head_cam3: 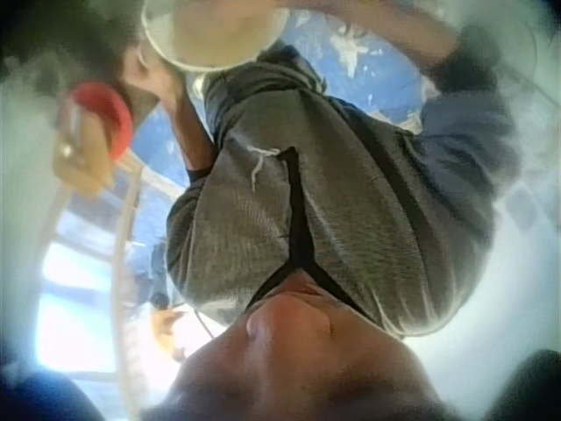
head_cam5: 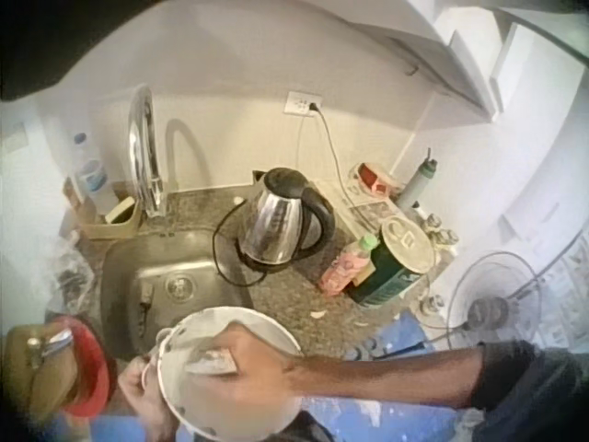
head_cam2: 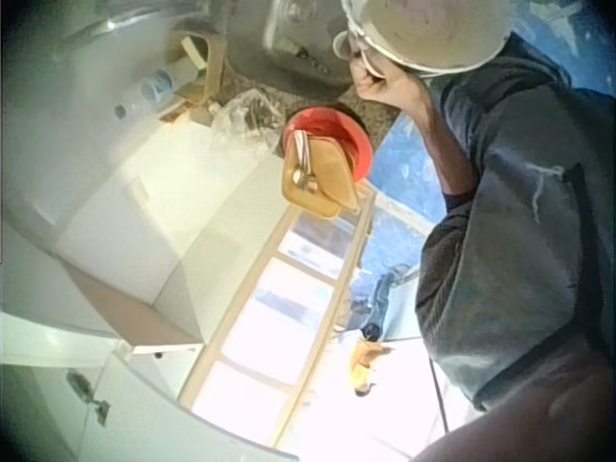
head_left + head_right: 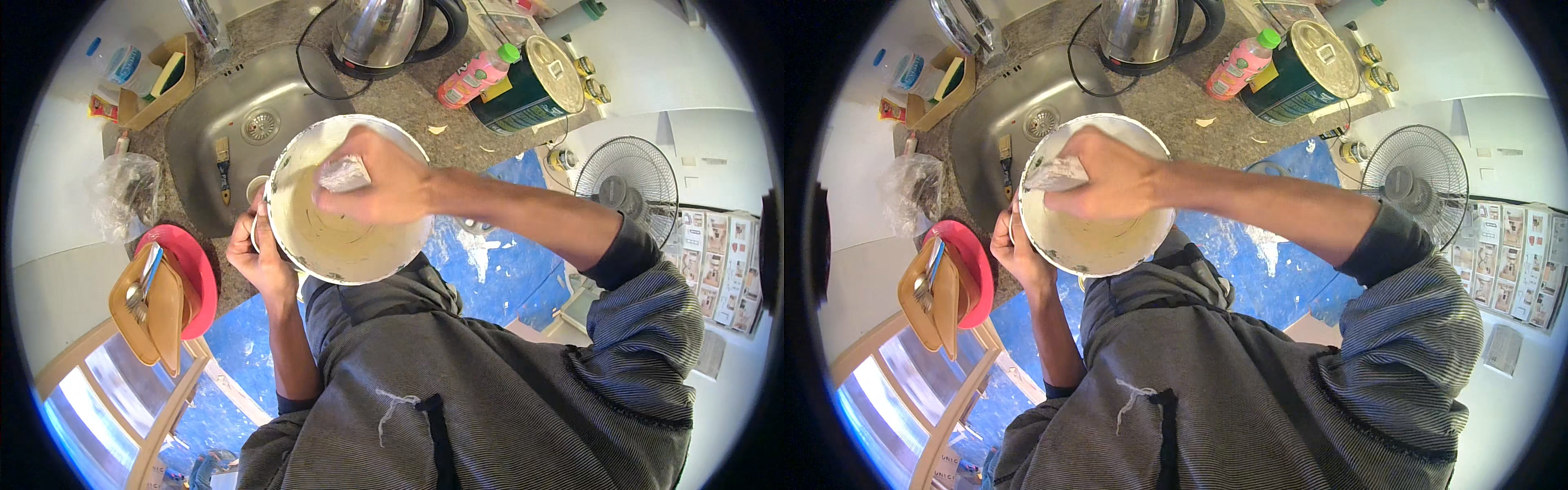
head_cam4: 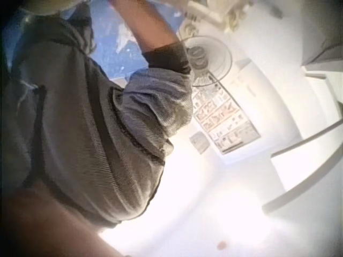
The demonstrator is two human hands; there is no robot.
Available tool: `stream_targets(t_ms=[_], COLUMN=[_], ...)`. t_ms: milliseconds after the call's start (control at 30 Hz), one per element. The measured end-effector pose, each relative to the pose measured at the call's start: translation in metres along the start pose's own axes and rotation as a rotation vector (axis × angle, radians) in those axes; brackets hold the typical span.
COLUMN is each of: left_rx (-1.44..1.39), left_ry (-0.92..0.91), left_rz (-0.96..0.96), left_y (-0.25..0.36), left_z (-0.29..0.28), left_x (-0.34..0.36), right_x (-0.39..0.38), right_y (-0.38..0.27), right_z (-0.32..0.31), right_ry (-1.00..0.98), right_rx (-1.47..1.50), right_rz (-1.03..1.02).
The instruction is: The person walks through a room under renovation, picks up a small container, and pours its contents into a larger paint bucket. They then carry the bucket to a sink, add water, and stir the mixture with a stick. Finally, they wipe the inside of the bucket with a cloth.
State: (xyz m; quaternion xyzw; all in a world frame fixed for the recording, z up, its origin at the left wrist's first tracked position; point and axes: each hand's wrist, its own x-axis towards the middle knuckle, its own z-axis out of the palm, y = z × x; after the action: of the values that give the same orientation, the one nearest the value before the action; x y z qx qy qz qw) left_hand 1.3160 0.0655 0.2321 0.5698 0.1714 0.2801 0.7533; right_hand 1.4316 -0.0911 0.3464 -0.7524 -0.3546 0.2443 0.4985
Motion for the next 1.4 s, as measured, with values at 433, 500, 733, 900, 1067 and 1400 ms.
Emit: stream_targets(t_ms=[433,500,733,900,1067,1400], left_rx=[0.014,0.029,-0.005,-0.065,-0.347,-0.494], left_ry=[-0.012,-0.024,-0.041,-0.029,0.069,0.254], left_rz=[0.004,-0.072,-0.012,-0.009,-0.267,-0.242], left_y=[0.001,0.002,0.005,0.004,0.015,0.015], left_z=[0.003,-0.003,0.004,0.005,0.015,0.041], left_x=[0.000,-0.002,0.000,0.001,0.000,-0.003], right_x=[-0.005,0.001,-0.002,0.023,0.031,0.009], right_y=[0.013,0.009,0.013,0.001,0.000,-0.018], right_z=[0.022,0.002,0.019,-0.002,0.003,-0.017], right_ry=[0.030,0.077,0.090,0.083,0.071,0.071], right_rx=[0.009,-0.085,-0.109,-0.123,-0.137,-0.315], right_rz=[-0.137,-0.064,-0.325,-0.360,-0.502,-0.125])
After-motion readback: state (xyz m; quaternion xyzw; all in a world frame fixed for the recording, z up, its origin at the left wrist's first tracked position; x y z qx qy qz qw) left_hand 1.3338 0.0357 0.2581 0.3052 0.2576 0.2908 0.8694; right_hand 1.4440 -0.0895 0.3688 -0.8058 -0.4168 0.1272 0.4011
